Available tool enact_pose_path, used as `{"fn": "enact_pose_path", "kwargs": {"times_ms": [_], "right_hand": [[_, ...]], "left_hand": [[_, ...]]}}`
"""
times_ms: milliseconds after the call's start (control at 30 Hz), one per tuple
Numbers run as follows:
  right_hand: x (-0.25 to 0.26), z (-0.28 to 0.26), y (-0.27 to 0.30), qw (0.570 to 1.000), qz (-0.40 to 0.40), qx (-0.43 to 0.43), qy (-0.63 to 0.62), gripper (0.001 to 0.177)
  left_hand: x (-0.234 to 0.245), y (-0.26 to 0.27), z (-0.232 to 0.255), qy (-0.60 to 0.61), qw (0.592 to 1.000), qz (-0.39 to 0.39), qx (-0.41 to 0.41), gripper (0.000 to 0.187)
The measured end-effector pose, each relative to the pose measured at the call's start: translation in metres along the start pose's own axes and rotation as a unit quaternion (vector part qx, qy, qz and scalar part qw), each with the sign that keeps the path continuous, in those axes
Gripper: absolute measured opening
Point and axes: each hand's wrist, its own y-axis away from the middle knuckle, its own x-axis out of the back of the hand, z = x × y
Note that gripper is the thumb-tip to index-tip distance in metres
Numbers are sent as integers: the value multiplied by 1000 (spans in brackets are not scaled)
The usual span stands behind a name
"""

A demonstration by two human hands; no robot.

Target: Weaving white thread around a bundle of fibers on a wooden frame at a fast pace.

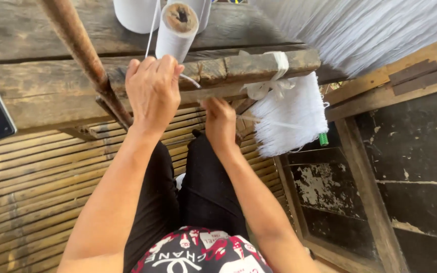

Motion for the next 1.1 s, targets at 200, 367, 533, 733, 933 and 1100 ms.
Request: {"fn": "enact_pose_path", "kwargs": {"times_ms": [200, 367, 533, 733, 933, 1100], "right_hand": [[28, -54, 10, 882, -106, -323, -327, 20], [32, -99, -4, 741, 4, -287, -606, 32], [58, -86, 22, 742, 133, -279, -595, 9], [187, 55, 98, 719, 357, -424, -420, 20], [293, 75, -19, 787, 444, -418, -90, 26], [151, -122, -87, 959, 233, -38, -156, 69]], "left_hand": [[16, -6, 23, 181, 981, 10, 69, 29], [39, 3, 97, 217, 963, 92, 129, 31], [45, 28, 111, 280, 958, 20, 66, 18], [46, 68, 47, 141, 987, -63, -39, 30], [51, 31, -4, 39, 998, 36, 42, 27], [11, 4, 14, -13, 999, -31, 32, 25]]}}
